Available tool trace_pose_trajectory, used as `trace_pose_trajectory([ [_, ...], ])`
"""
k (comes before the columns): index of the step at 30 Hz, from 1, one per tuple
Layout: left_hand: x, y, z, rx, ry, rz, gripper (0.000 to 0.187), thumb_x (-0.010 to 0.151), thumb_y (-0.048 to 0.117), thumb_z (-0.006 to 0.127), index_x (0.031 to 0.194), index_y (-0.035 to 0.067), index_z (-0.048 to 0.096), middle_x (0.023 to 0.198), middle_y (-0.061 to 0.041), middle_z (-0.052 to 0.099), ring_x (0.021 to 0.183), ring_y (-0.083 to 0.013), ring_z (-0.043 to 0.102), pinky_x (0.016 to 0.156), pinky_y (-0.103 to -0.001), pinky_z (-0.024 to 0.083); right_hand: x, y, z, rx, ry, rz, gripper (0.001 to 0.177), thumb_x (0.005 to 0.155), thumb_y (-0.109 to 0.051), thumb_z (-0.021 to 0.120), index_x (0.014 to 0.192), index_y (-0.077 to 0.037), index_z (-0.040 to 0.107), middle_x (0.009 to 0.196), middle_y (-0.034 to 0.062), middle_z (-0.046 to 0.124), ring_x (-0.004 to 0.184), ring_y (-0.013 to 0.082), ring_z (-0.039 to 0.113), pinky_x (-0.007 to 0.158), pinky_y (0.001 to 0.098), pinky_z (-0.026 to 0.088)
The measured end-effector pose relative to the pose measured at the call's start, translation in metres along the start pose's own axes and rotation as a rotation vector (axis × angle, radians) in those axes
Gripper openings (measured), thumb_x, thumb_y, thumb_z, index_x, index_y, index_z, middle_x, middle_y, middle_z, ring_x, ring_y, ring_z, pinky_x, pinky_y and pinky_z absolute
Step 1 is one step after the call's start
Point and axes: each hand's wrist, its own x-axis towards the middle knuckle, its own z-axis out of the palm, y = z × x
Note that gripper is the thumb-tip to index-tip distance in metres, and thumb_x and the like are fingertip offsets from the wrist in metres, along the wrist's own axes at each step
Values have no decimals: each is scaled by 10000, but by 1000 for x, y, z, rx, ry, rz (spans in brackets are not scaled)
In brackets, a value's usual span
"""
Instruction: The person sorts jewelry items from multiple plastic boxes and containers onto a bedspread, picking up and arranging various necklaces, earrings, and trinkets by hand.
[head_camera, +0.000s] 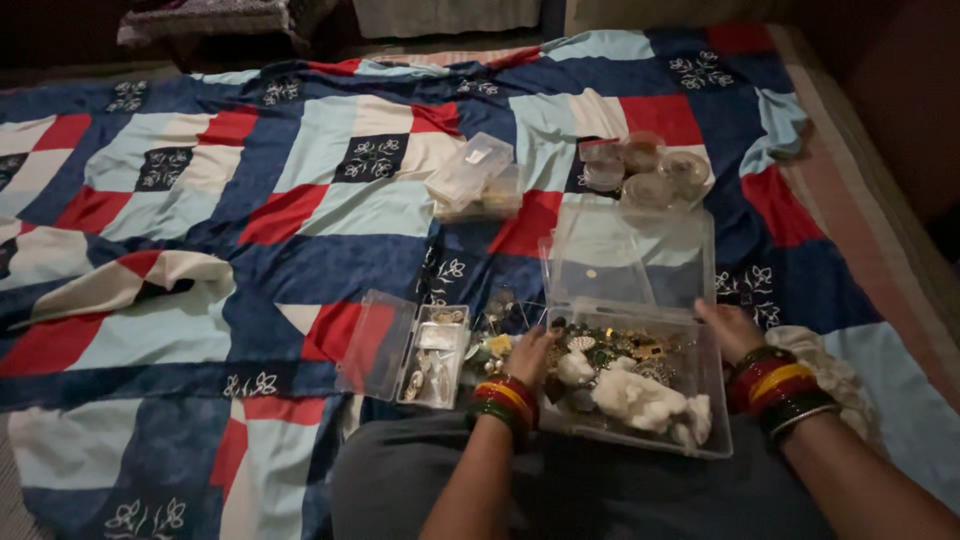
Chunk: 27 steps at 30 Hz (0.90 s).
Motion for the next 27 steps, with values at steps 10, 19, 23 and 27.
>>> trace_pose_trajectory([
  [10,-41,34,-2,8,283,441,396,949,199,625,1291,8,680,1255,-138,738,1170,-235,691,1031,-338,505,-105,-99,70,-333,154,-654,243,898,-225,653,1078,-89,745,1056,103,731,859,268,713,782,411,581],
  [19,-59,17,-4,-84,264,462,313,963,160,669,1237,21,733,1105,-39,769,969,-77,689,825,-197,548,-103,-112,158,-920,-57,-883,322,782,-344,753,1077,-220,793,1084,107,731,958,358,664,846,497,523],
  [23,-61,17,-7,-192,243,376,322,965,176,676,1249,32,724,1069,-60,748,885,-103,638,729,-222,534,-98,-111,142,-841,-65,-832,267,798,-340,755,1024,-205,802,1018,74,771,938,300,719,859,458,562],
  [27,-60,17,3,-314,158,241,324,938,215,647,1226,71,685,1053,-61,725,882,-144,668,688,-281,572,-107,-107,113,-326,-106,-364,333,831,-282,795,1119,-116,768,964,103,815,859,215,785,800,355,628],
])
